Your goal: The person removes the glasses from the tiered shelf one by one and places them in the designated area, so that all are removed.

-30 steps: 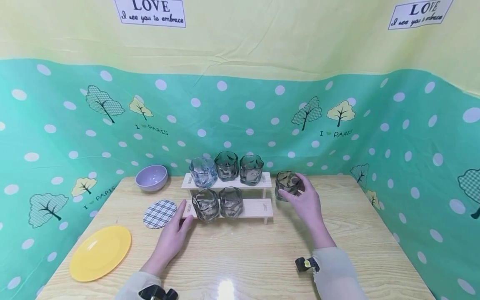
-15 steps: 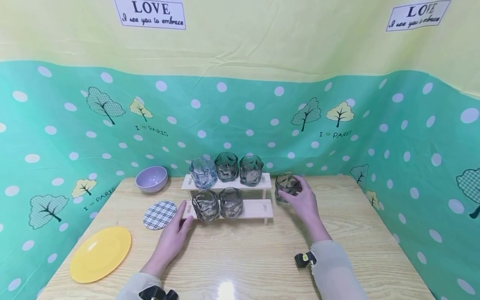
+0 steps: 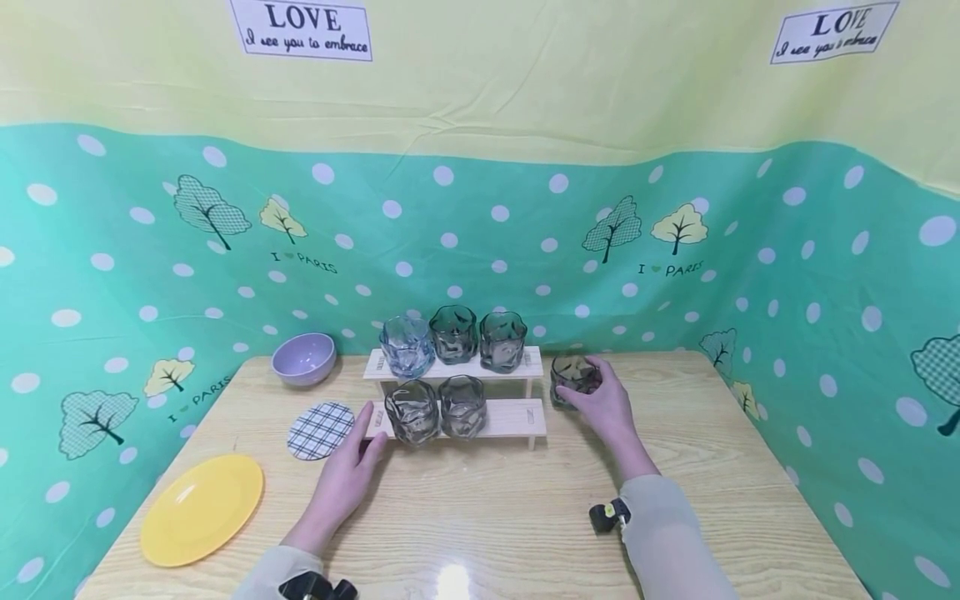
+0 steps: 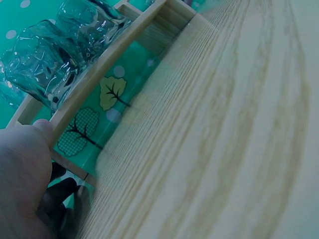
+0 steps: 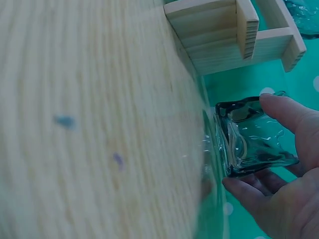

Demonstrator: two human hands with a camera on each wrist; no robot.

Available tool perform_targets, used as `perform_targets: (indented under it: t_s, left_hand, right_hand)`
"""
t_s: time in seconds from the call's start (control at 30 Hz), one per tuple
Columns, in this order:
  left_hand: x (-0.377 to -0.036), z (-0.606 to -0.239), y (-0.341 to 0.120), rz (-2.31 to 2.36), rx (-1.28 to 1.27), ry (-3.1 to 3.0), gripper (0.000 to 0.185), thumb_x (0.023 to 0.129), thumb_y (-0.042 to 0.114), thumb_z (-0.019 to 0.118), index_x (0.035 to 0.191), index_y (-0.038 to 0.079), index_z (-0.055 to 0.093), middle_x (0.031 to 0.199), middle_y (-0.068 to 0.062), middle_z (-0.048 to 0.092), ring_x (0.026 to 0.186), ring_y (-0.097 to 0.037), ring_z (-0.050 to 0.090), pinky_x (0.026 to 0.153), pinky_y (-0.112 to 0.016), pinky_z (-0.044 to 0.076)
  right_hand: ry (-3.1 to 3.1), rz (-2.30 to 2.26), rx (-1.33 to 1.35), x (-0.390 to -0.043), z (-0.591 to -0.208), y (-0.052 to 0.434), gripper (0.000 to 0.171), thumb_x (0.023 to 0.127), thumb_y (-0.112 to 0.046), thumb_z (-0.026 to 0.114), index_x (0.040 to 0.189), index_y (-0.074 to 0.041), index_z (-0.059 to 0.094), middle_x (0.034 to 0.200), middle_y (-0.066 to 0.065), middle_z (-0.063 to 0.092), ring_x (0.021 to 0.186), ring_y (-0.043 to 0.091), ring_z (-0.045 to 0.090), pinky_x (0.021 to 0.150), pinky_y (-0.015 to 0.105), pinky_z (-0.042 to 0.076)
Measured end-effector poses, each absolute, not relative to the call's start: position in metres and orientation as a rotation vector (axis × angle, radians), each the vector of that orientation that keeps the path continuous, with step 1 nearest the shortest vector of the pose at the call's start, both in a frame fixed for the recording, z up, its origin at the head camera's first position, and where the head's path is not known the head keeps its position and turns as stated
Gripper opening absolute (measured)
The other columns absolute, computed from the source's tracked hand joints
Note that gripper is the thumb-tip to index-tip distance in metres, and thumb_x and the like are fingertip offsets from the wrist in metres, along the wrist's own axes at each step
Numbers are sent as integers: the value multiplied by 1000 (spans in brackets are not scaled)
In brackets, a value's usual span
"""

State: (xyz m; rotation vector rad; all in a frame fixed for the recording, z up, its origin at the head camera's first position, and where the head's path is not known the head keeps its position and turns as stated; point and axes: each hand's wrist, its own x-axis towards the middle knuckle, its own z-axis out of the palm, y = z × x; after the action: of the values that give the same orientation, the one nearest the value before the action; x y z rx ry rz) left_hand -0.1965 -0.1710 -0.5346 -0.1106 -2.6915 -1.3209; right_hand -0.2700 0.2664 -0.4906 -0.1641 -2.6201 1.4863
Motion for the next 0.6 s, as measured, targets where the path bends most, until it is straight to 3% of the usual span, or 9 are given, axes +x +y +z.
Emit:
perform_targets:
  t_s: [0.27, 0.6]
  left_hand:
    - [-196, -534, -171, -1325, -111, -2690, 70, 118, 33, 56, 176, 9, 26, 177, -20, 32, 161, -42, 34, 133, -58, 27]
    - [-197, -535, -172, -1298, -99, -2709, 71, 118, 35, 55, 177, 12, 24, 177, -19, 31, 161, -42, 34, 133, -58, 27]
  right_hand:
    - [-2621, 1487, -153, -271, -495, 266, 98, 95, -34, 91, 170, -5, 34, 155, 30, 53, 140, 50, 53, 119, 65, 46]
    - [-2699, 1423, -148, -273, -497, 265, 100, 97, -33, 89, 171, -7, 28, 166, 34, 40, 147, 58, 45, 121, 73, 40]
